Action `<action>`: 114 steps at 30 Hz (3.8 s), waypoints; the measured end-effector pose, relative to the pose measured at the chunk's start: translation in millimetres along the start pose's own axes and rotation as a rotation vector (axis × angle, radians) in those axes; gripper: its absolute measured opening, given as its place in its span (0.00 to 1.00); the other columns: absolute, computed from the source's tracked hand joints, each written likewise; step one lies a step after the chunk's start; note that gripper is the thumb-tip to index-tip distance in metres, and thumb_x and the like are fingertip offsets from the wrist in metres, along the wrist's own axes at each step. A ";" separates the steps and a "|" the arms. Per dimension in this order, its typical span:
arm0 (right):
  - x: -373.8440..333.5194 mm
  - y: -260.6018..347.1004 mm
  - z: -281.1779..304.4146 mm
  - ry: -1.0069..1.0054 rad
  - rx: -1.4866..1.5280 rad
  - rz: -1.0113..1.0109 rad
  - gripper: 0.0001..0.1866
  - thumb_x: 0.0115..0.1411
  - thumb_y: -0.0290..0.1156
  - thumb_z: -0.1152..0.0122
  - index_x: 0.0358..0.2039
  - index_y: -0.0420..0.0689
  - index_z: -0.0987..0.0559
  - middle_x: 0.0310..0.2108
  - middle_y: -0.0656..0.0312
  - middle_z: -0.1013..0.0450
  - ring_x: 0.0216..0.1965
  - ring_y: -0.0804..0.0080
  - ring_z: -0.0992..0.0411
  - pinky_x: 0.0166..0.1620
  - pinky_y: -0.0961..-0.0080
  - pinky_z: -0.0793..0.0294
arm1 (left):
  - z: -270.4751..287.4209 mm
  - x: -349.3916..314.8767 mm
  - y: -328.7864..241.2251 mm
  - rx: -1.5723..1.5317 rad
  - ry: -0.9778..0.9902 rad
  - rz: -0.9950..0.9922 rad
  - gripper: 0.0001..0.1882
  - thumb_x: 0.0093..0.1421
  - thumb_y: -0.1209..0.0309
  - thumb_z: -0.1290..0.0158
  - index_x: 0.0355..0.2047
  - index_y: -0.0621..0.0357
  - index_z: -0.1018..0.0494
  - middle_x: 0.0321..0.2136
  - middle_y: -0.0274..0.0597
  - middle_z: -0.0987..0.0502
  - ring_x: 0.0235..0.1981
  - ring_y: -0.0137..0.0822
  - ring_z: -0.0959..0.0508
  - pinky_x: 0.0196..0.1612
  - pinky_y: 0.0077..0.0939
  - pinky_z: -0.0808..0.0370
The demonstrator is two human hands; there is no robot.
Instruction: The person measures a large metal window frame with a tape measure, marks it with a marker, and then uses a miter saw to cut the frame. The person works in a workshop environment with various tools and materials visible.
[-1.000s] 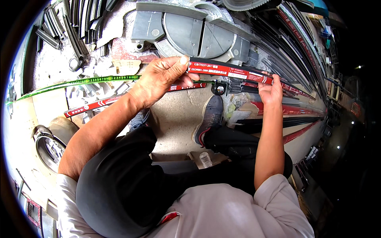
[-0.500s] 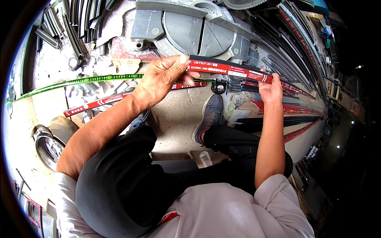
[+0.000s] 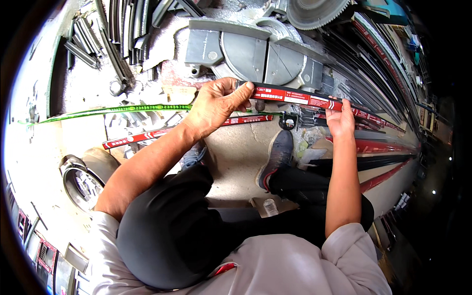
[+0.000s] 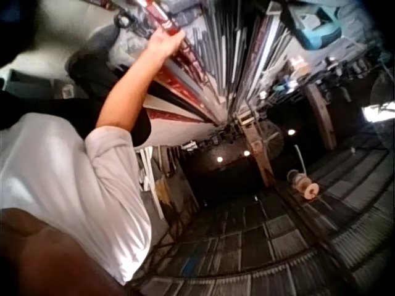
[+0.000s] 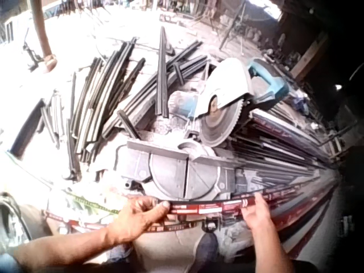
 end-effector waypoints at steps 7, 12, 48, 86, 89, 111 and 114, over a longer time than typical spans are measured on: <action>-5.9 -47.3 -17.5 0.231 0.221 -0.160 0.14 0.68 0.37 0.36 0.46 0.41 0.25 0.39 0.56 0.23 0.46 0.61 0.23 0.50 0.65 0.19 | 58.1 -13.4 -27.8 0.252 -0.149 -0.036 0.24 0.70 0.50 0.45 0.31 0.61 0.22 0.27 0.35 0.22 0.32 0.27 0.25 0.41 0.24 0.30; -4.1 -71.3 -46.7 0.273 0.321 -0.139 0.18 0.62 0.37 0.29 0.46 0.43 0.26 0.43 0.51 0.22 0.48 0.55 0.23 0.55 0.58 0.21 | 110.4 -31.2 -36.2 0.181 -0.302 -0.075 0.16 0.71 0.55 0.46 0.34 0.54 0.26 0.26 0.27 0.29 0.26 0.23 0.33 0.35 0.21 0.36; -119.3 -197.5 -156.0 0.291 0.333 -0.281 0.22 0.70 0.41 0.38 0.57 0.42 0.29 0.59 0.51 0.28 0.63 0.62 0.32 0.69 0.64 0.33 | 85.5 -6.9 6.4 -0.251 -0.270 0.123 0.24 0.68 0.47 0.43 0.42 0.58 0.23 0.36 0.37 0.19 0.37 0.29 0.20 0.45 0.28 0.22; -2.1 -186.8 -90.0 0.318 0.219 -0.281 0.27 0.72 0.45 0.43 0.60 0.36 0.30 0.60 0.54 0.27 0.64 0.63 0.31 0.72 0.65 0.37 | 284.4 4.9 38.1 -0.673 -0.737 -0.139 0.13 0.67 0.56 0.39 0.39 0.48 0.28 0.36 0.31 0.25 0.37 0.31 0.21 0.43 0.30 0.22; -13.9 -206.6 -111.2 0.318 0.267 -0.338 0.27 0.72 0.45 0.43 0.59 0.37 0.31 0.61 0.53 0.29 0.65 0.62 0.33 0.72 0.64 0.38 | 273.3 8.4 38.7 -0.659 -0.701 -0.125 0.14 0.66 0.57 0.38 0.41 0.49 0.28 0.38 0.34 0.25 0.37 0.32 0.22 0.42 0.29 0.22; -6.0 -162.6 -99.4 0.186 0.106 -0.243 0.33 0.63 0.48 0.30 0.61 0.44 0.31 0.61 0.50 0.32 0.64 0.53 0.33 0.66 0.58 0.29 | 383.7 -1.3 21.5 -0.635 -0.741 -0.208 0.13 0.66 0.63 0.37 0.30 0.54 0.28 0.22 0.32 0.29 0.15 0.26 0.40 0.19 0.18 0.39; -7.3 -166.1 -99.8 0.193 0.076 -0.203 0.29 0.62 0.45 0.28 0.55 0.41 0.28 0.57 0.50 0.31 0.60 0.53 0.31 0.62 0.58 0.24 | 413.6 -8.3 27.7 -0.583 -0.761 -0.208 0.12 0.64 0.62 0.35 0.36 0.55 0.24 0.30 0.34 0.22 0.28 0.31 0.22 0.30 0.21 0.21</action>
Point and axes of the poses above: each hand's wrist, its own x-axis towards the middle knuckle, its own z-axis out of the back of the hand, y = z × x, the point moved 8 cm from there along x, towards the middle knuckle
